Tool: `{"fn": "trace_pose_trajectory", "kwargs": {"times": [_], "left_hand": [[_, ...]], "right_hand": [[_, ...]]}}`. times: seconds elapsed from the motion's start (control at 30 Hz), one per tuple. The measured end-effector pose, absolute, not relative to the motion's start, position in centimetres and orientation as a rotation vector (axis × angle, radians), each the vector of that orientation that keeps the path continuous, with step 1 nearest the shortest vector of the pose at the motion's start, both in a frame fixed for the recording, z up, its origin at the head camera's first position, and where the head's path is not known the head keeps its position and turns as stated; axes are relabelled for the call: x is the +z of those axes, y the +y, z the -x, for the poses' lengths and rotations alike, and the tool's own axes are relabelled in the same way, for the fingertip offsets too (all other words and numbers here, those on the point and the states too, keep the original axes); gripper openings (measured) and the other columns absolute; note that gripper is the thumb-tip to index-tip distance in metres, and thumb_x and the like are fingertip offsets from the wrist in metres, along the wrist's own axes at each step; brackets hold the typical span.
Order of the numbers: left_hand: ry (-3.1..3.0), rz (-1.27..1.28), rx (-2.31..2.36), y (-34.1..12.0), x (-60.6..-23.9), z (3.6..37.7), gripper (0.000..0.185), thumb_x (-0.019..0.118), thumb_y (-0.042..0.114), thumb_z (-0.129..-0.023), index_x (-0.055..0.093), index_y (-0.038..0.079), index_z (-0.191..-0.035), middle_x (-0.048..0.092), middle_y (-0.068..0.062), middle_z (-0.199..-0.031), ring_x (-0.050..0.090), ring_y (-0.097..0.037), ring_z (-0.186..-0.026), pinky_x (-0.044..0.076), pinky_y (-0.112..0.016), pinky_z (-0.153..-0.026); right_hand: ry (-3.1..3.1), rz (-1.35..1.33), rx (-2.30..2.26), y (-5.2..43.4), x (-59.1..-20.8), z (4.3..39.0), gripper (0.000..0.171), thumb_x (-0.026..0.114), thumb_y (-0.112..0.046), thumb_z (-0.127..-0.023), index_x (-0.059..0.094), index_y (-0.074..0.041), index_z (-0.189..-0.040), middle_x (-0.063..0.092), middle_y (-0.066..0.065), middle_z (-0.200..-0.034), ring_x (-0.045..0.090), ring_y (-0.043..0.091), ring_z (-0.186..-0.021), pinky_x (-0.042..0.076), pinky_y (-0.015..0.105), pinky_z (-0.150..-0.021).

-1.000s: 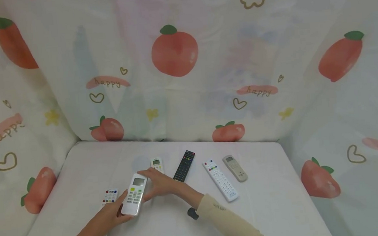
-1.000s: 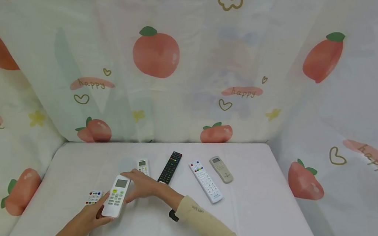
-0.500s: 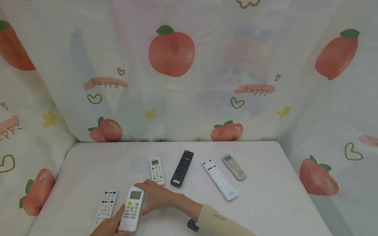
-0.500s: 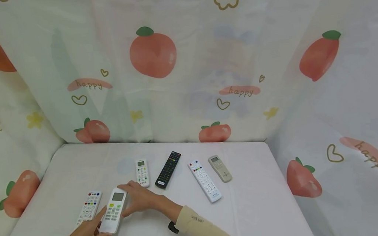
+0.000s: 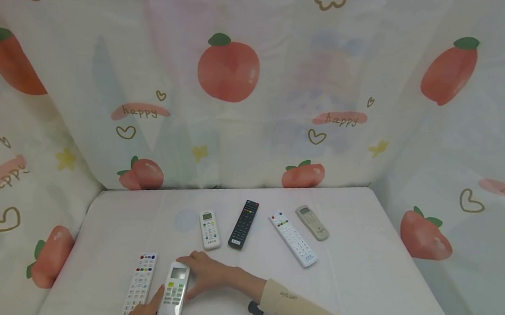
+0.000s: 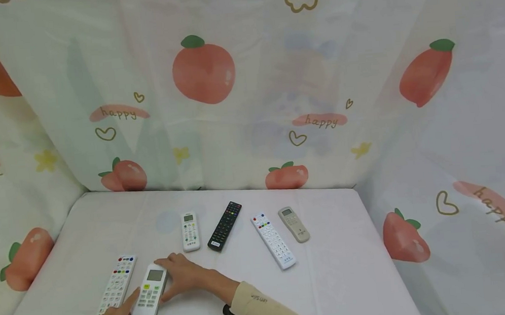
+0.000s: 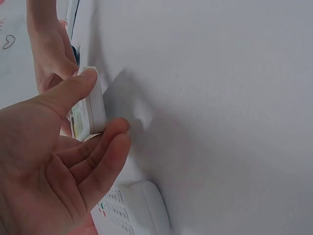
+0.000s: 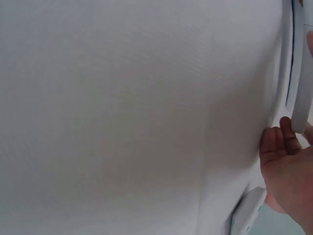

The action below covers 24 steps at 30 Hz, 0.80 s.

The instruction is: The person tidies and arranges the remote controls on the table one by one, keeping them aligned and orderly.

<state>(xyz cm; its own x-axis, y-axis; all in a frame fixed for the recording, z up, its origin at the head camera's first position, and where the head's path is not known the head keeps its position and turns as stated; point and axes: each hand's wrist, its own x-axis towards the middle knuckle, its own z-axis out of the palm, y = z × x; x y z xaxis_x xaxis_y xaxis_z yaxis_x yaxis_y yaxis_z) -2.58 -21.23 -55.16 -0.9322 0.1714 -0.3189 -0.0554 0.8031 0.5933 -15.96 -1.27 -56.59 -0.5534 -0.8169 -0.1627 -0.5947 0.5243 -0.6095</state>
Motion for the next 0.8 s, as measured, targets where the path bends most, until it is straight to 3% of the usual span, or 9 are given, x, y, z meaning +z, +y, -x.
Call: {"fn": "trace_pose_trajectory", "kwargs": {"times": [0.37,0.8], "left_hand": [[2.568,0.056,0.787,-20.8,-56.0,2.5,0.095,0.082,0.039,-0.081,0.034,-0.008,-0.148,0.047,-0.001,-0.067,0.047,-0.019,-0.063,0.042,-0.036,-0.063],[2.555,0.107,0.803,-20.9,-56.6,2.4,0.095,0.081,0.037,-0.081,0.033,-0.009,-0.149,0.05,-0.003,-0.067,0.049,-0.019,-0.062,0.042,-0.036,-0.061]], "right_hand": [[2.382,1.264,-0.554,-1.6,-57.4,16.0,0.095,0.083,-0.052,-0.077,0.037,-0.02,-0.154,0.049,-0.005,-0.131,0.04,0.002,-0.106,0.037,0.011,-0.089],[2.416,1.27,-0.493,-2.2,-57.4,16.1,0.096,0.083,-0.055,-0.075,0.039,-0.022,-0.154,0.045,-0.006,-0.134,0.039,0.001,-0.105,0.035,0.009,-0.087]]}}
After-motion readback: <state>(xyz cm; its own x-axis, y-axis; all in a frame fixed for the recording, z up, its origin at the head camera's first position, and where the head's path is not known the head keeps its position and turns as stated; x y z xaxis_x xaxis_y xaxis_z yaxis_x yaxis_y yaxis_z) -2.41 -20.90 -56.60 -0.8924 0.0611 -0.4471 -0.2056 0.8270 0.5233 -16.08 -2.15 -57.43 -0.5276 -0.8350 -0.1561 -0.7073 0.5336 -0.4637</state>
